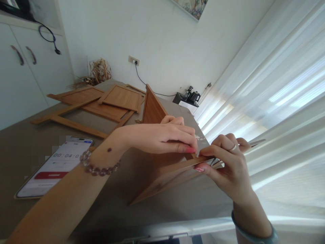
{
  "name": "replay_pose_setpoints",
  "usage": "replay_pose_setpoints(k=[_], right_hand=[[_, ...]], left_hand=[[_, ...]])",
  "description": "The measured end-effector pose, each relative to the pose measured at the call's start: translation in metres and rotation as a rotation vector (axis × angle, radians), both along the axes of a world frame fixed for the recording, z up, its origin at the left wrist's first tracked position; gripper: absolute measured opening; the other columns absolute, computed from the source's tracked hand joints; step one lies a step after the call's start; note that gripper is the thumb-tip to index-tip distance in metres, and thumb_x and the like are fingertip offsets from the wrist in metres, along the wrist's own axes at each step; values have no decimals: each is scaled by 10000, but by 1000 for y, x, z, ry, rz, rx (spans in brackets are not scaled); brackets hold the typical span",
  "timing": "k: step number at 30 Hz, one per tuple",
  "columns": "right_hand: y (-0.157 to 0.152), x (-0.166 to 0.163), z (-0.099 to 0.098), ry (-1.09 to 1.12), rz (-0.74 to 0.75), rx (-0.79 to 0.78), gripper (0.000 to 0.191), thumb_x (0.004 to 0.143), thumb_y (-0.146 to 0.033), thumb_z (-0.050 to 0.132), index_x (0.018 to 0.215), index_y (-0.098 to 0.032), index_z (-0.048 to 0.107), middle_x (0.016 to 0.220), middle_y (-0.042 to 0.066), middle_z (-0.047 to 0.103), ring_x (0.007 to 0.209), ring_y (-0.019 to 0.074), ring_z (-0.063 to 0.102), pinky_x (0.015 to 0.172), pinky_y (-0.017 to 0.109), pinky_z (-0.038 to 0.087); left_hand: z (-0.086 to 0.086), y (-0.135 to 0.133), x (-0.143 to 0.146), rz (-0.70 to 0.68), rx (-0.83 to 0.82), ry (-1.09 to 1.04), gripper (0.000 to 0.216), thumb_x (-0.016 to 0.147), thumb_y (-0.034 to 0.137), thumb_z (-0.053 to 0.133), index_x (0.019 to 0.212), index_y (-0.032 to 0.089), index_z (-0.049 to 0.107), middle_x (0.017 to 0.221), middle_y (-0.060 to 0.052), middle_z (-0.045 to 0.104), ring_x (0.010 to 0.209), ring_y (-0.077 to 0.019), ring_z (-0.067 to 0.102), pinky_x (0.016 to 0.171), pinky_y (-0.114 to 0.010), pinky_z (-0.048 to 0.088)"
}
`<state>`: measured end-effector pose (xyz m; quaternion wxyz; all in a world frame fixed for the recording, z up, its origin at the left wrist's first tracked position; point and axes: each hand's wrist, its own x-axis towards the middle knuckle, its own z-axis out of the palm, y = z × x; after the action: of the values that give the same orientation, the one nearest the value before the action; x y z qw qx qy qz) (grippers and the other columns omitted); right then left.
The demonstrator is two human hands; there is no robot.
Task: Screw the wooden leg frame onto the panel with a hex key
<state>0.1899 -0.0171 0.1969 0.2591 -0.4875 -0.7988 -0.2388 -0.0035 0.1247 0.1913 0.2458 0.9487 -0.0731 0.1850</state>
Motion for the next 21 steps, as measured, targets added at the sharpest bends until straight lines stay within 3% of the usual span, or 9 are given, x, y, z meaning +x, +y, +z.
replay_pose_setpoints(k=[15, 21], right_hand=[[-2, 3, -1, -35, -4, -28, 304, 812, -544, 652, 809, -241, 641, 719, -11, 504, 728, 163, 433, 721, 358, 254], [-2, 8, -2, -73, -17, -13, 192, 842, -442, 686, 836, -253, 648, 734, -15, 519, 737, 159, 456, 720, 356, 254]], left_hand=[[-1, -2, 1, -6, 1, -31, 340, 1022, 400, 355, 954, 253, 653, 952, -19, 609, 928, -193, 419, 929, -333, 256], [-2, -1, 0, -13, 7, -52, 334, 1022, 386, 365, 944, 249, 659, 935, -12, 603, 926, -188, 414, 937, -332, 253]])
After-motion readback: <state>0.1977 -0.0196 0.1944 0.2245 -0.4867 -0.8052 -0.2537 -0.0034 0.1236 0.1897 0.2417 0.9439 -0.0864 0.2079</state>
